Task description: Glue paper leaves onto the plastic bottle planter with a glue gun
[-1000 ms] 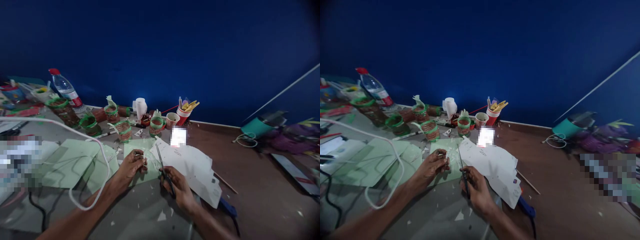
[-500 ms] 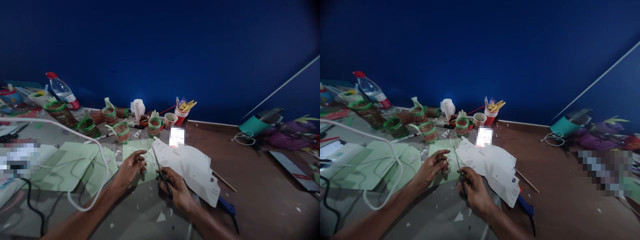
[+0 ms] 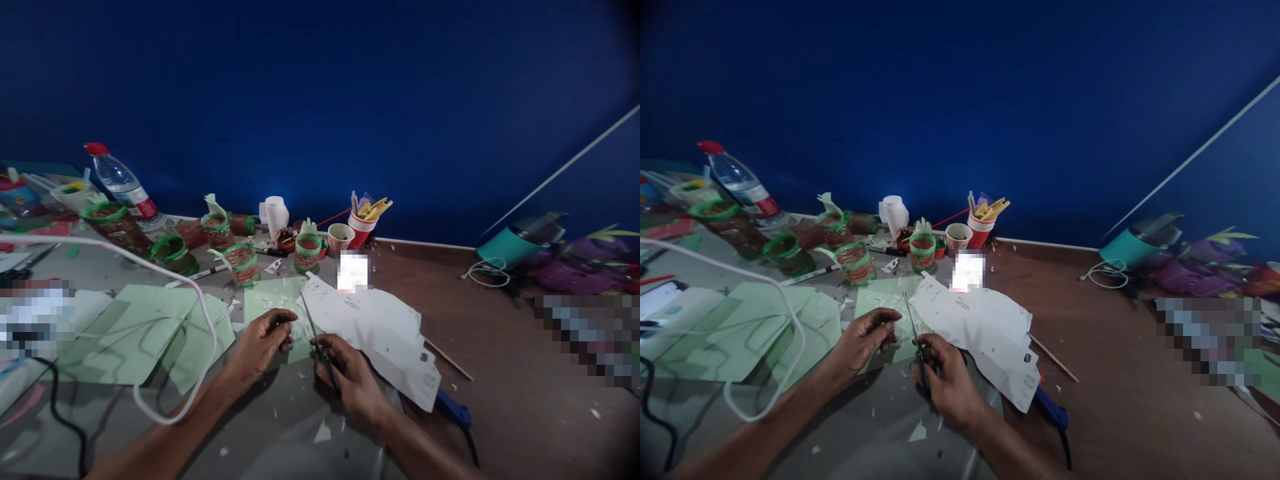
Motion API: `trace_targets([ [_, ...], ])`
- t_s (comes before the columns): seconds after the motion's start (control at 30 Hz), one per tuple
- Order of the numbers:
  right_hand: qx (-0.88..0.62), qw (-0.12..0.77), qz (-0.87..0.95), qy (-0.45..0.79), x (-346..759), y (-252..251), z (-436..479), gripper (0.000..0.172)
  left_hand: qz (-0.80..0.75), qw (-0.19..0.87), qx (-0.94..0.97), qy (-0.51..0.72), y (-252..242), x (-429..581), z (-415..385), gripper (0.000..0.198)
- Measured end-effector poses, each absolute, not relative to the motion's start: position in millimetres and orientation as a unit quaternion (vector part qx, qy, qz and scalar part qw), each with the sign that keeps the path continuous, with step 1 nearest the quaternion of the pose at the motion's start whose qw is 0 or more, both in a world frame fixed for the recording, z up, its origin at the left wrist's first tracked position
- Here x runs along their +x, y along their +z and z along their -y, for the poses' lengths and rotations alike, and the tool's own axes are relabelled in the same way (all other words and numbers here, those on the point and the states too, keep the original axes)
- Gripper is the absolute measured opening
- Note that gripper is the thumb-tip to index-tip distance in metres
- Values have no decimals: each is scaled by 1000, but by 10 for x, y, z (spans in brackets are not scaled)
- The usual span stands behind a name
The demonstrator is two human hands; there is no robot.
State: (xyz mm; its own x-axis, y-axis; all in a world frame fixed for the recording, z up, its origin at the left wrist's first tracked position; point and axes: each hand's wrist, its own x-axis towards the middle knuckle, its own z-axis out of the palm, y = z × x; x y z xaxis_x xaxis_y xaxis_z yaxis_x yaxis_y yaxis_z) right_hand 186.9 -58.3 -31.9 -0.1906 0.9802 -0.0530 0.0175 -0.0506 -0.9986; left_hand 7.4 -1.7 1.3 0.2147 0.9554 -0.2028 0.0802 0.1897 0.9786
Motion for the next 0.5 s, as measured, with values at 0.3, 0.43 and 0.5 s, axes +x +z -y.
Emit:
trace_targets([
  [0.3,-494,406,554,533,1867,-329,600,21,-486,591,540,352,-17,80,77,33],
  [0.43,-500,401,557,528,1853,-295,597,21,-479,595,542,350,1,89,96,32],
  [0.5,-500,405,554,527,1848,-289,597,21,-475,594,541,358,-7,91,96,32],
])
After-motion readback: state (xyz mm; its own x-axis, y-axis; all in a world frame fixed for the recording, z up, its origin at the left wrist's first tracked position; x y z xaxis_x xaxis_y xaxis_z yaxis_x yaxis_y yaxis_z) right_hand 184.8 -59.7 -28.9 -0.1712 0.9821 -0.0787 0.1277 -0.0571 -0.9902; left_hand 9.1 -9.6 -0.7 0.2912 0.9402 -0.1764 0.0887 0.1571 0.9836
